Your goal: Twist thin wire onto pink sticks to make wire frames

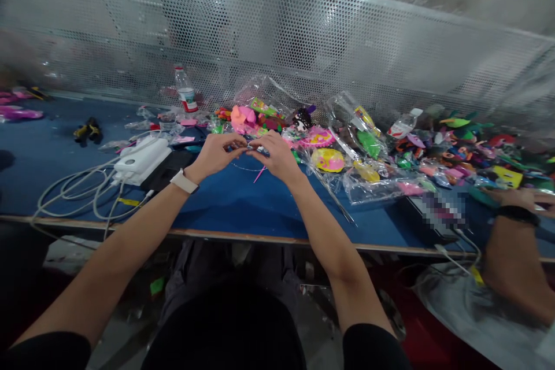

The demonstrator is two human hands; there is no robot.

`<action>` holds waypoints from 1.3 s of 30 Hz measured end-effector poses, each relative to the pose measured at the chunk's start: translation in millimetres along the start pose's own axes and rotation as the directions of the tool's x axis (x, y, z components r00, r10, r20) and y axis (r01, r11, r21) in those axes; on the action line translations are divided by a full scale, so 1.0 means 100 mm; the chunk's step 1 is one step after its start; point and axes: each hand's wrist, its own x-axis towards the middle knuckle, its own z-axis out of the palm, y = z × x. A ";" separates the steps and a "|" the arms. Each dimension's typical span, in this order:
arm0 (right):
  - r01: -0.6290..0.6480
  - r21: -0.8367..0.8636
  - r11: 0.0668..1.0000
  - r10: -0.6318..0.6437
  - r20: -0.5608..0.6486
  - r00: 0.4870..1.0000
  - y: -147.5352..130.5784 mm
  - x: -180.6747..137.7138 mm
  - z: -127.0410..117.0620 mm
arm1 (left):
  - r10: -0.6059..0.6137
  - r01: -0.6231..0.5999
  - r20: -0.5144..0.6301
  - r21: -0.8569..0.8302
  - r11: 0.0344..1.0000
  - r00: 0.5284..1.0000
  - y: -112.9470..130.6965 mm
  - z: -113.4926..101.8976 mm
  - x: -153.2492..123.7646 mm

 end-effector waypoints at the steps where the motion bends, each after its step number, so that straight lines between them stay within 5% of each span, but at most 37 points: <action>1: -0.025 0.016 1.000 0.025 -0.017 1.000 -0.02 0.01 0.00 | 0.027 -0.027 -0.001 0.039 0.999 1.000 -0.02 0.00 -0.01; 6: -0.237 0.372 0.897 0.256 -0.002 0.967 -0.12 0.07 0.02 | 0.194 -0.195 0.030 0.255 0.947 0.981 -0.07 0.02 -0.04; 11: -0.594 0.670 0.444 0.525 0.343 0.779 -0.06 0.08 -0.01 | 0.328 -0.332 0.069 0.331 0.883 0.942 -0.04 0.04 -0.06; 14: -0.666 0.679 0.310 0.537 0.453 0.712 -0.01 0.06 -0.03 | 0.317 -0.328 0.086 0.306 0.894 0.945 -0.01 0.08 -0.07; 16: -0.629 0.673 0.388 0.541 0.387 0.747 0.00 0.05 -0.03 | 0.241 -0.248 0.059 0.259 0.933 0.969 -0.01 0.10 -0.06; 18: -0.515 0.642 0.568 0.517 0.209 0.830 -0.02 0.04 -0.01 | 0.127 -0.125 0.003 0.182 0.975 0.992 -0.02 0.10 -0.04; 20: -0.364 0.526 0.769 0.422 0.011 0.907 -0.05 0.03 0.02 | 0.012 -0.008 -0.046 0.079 0.997 0.999 -0.03 0.09 -0.01; 23: -0.173 0.235 0.956 0.204 -0.115 0.972 -0.06 0.01 0.07 | -0.093 0.089 -0.072 -0.064 0.994 0.993 -0.04 0.06 0.01; 31: 0.050 -0.068 0.996 -0.060 -0.158 0.986 0.03 -0.02 0.12 | -0.121 0.111 -0.068 -0.137 0.984 0.990 -0.01 0.05 0.00; 39: -0.017 -0.095 0.995 0.013 -0.035 0.999 0.01 -0.01 0.16 | 0.039 -0.025 -0.084 0.156 0.987 0.996 -0.07 0.04 -0.04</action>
